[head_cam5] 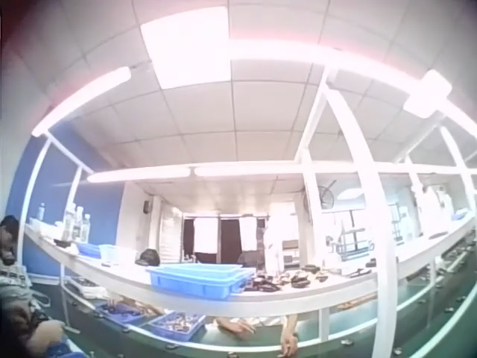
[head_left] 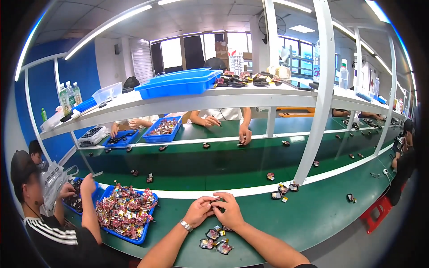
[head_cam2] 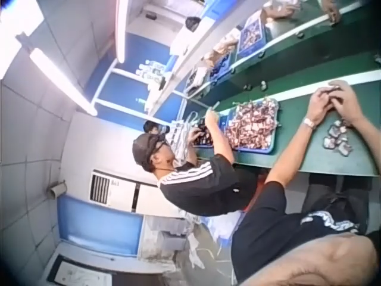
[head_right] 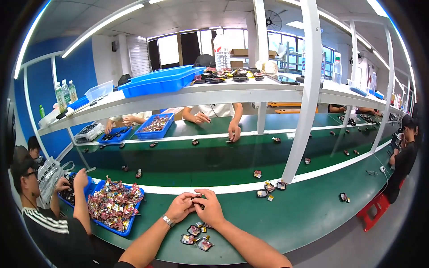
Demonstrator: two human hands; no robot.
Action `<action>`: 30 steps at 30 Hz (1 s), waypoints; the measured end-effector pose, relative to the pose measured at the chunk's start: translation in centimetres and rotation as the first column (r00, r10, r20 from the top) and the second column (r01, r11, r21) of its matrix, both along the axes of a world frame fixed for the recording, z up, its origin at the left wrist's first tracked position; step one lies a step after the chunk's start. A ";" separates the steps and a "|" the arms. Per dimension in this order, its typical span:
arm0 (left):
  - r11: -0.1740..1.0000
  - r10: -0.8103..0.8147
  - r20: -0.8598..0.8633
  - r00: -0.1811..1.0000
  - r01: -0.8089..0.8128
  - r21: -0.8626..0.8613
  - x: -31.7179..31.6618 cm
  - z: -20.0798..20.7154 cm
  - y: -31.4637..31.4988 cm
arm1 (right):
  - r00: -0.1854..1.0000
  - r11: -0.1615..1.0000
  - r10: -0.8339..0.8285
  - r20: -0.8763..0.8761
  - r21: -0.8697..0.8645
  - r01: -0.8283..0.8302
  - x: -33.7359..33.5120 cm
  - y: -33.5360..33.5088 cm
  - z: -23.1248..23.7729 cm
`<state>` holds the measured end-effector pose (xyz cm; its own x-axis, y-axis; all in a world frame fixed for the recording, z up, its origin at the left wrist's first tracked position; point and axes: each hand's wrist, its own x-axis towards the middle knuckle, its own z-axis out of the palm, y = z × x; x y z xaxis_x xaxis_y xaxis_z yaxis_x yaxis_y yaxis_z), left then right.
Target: Sorting and inspecting small electronic modules on a green workbench at an assembly line.
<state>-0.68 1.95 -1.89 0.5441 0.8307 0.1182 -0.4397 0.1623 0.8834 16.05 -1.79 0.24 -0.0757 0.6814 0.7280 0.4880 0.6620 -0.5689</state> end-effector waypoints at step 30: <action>0.997 0.079 0.079 0.994 -0.076 -0.030 0.2 -0.3 0.0 | 0.997 0.994 0.049 0.067 -0.102 -0.042 0.7 0.5 -0.4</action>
<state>-0.47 1.97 -2.23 0.4677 0.8734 0.1358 -0.5209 0.1482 0.8407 16.79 -1.24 -0.20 -0.1560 0.7453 0.6482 0.4994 0.6257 -0.5992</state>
